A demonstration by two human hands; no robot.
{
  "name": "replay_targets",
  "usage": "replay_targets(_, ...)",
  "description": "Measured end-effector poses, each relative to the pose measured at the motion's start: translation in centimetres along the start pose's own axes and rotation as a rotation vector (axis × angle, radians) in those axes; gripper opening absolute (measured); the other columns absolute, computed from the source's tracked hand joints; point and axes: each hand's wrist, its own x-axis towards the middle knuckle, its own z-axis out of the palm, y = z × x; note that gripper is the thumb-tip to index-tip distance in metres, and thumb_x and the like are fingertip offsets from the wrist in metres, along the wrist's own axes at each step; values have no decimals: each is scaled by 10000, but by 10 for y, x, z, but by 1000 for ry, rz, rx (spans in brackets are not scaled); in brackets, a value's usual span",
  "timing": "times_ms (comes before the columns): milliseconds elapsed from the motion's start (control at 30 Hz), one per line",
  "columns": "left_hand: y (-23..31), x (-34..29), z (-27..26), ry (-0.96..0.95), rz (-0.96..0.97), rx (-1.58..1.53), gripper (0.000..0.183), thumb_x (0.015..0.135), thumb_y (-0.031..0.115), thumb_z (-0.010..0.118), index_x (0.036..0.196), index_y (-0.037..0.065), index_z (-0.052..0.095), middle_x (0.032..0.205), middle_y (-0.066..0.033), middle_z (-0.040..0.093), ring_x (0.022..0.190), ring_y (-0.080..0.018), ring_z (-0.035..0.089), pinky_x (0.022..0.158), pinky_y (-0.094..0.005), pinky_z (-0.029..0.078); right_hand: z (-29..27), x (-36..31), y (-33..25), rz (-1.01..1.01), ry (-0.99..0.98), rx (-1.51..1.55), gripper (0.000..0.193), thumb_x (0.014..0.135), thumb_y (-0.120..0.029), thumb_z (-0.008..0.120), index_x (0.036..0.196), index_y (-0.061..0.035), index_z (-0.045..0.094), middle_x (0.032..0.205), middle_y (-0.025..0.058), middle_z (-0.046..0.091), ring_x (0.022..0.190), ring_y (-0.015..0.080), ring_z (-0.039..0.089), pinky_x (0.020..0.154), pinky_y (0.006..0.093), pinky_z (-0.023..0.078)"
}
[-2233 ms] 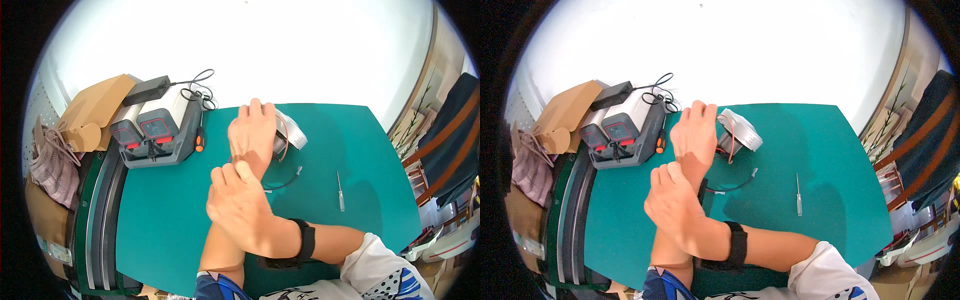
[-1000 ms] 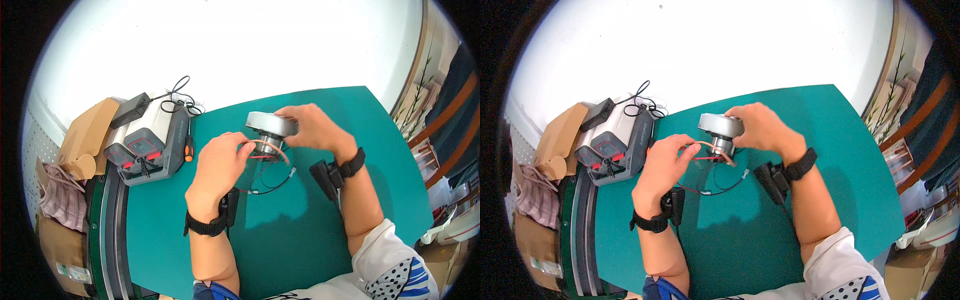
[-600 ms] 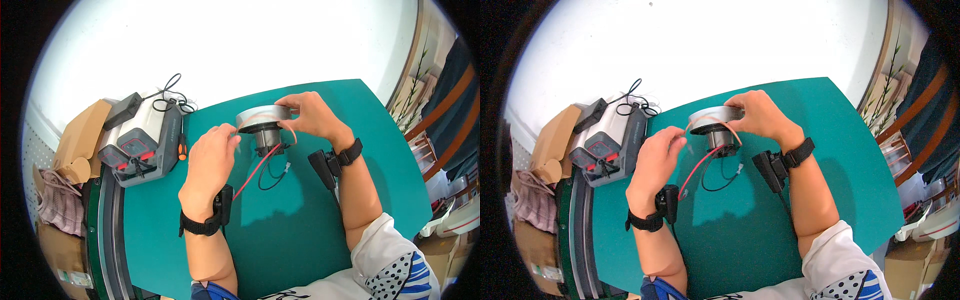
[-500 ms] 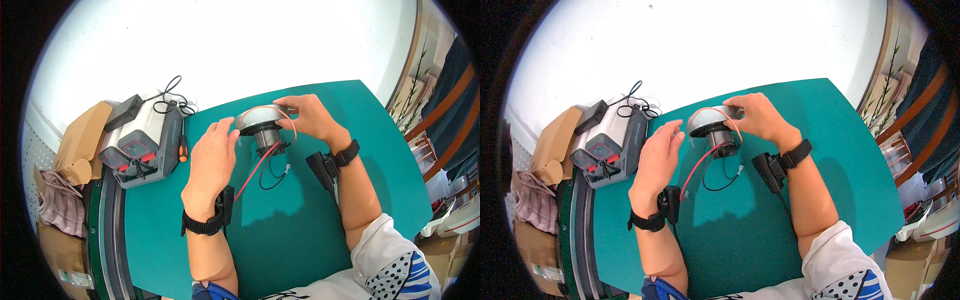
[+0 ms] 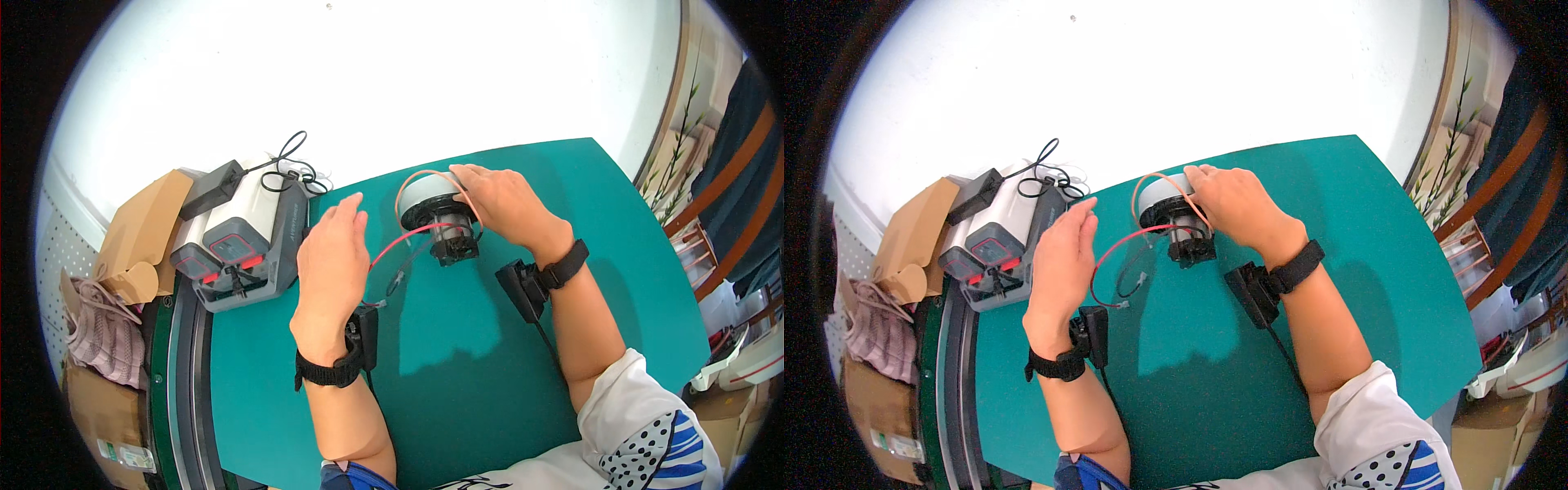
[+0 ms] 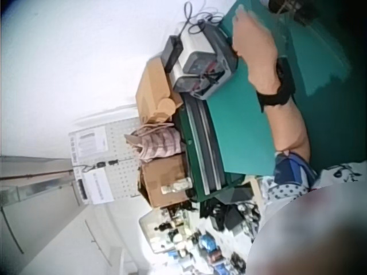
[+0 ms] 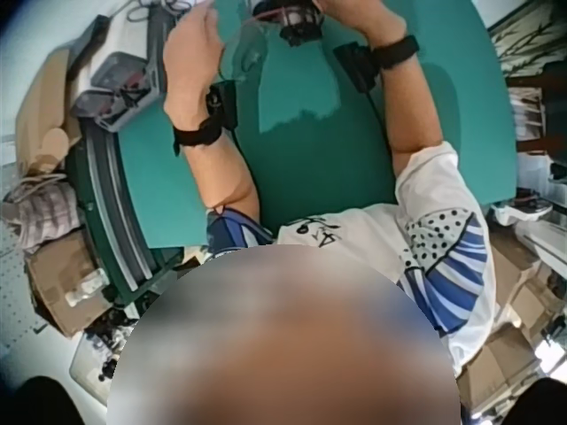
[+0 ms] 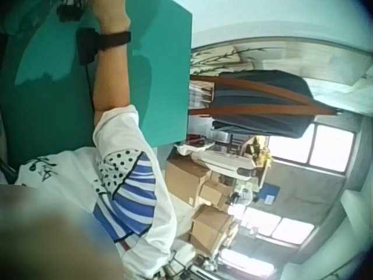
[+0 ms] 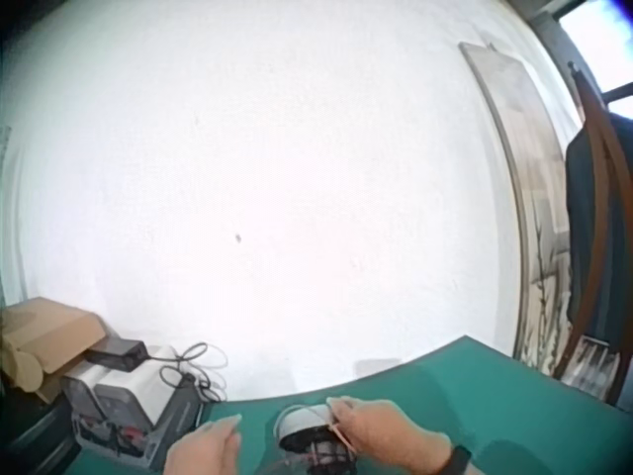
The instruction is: Assembling and inspecting electromechanical motor components on a workbench.
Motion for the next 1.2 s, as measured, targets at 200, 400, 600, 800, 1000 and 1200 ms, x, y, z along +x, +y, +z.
replay_targets(200, 10, 4, 1, 66, 34, -296, 406, 998, 284, 457, 1272, -6, 529, 1173, -218, 613, 1065, -301, 609, 912, -367, 461, -18, 2, -15, 26, -142, 11, 254, 837, -135, 636, 1062, -24, 601, 821, 166, 645, 741, 359, 610, 616, 425, 471)
replay_targets(400, 23, 4, 11, -126, 16, -449, 478, 971, 360, 514, 1294, 7, 521, 1165, -190, 620, 1060, -236, 601, 904, -341, 464, -30, 4, -26, 19, -204, 95, 172, 846, -208, 607, 825, -38, 616, 710, 183, 619, 697, 375, 612, 625, 457, 478)
replay_targets(600, 28, 5, 13, -169, 21, -419, 421, 968, 333, 528, 1254, 26, 560, 992, -147, 631, 897, -212, 605, 816, -332, 475, -21, -2, -6, 101, -106, 244, 203, 866, -227, 589, 930, -43, 646, 776, 187, 643, 758, 387, 621, 674, 460, 490)
replay_targets(800, 19, 3, 28, -42, 66, -421, 363, 962, 161, 511, 1301, 35, 481, 852, -110, 579, 715, -190, 579, 670, -318, 481, -15, -3, 6, 286, -150, 160, 224, 890, -237, 568, 937, -32, 645, 806, 225, 634, 786, 416, 609, 688, 485, 482)
replay_targets(1000, 9, 3, 47, -26, 45, -329, 313, 913, 50, 532, 1220, 11, 482, 852, -141, 580, 705, -242, 595, 644, -351, 480, -10, -6, 18, 273, -109, 240, 221, 890, -216, 557, 875, -16, 650, 813, 231, 628, 787, 431, 595, 682, 489, 474)
replay_targets(1200, 0, 1, 60, -154, 33, -216, 285, 882, 48, 563, 1157, 1, 503, 875, -187, 596, 778, -349, 600, 700, -403, 475, -6, -8, 27, 411, -143, 217, 248, 906, -207, 513, 833, -10, 646, 815, 225, 627, 799, 427, 585, 714, 497, 460)
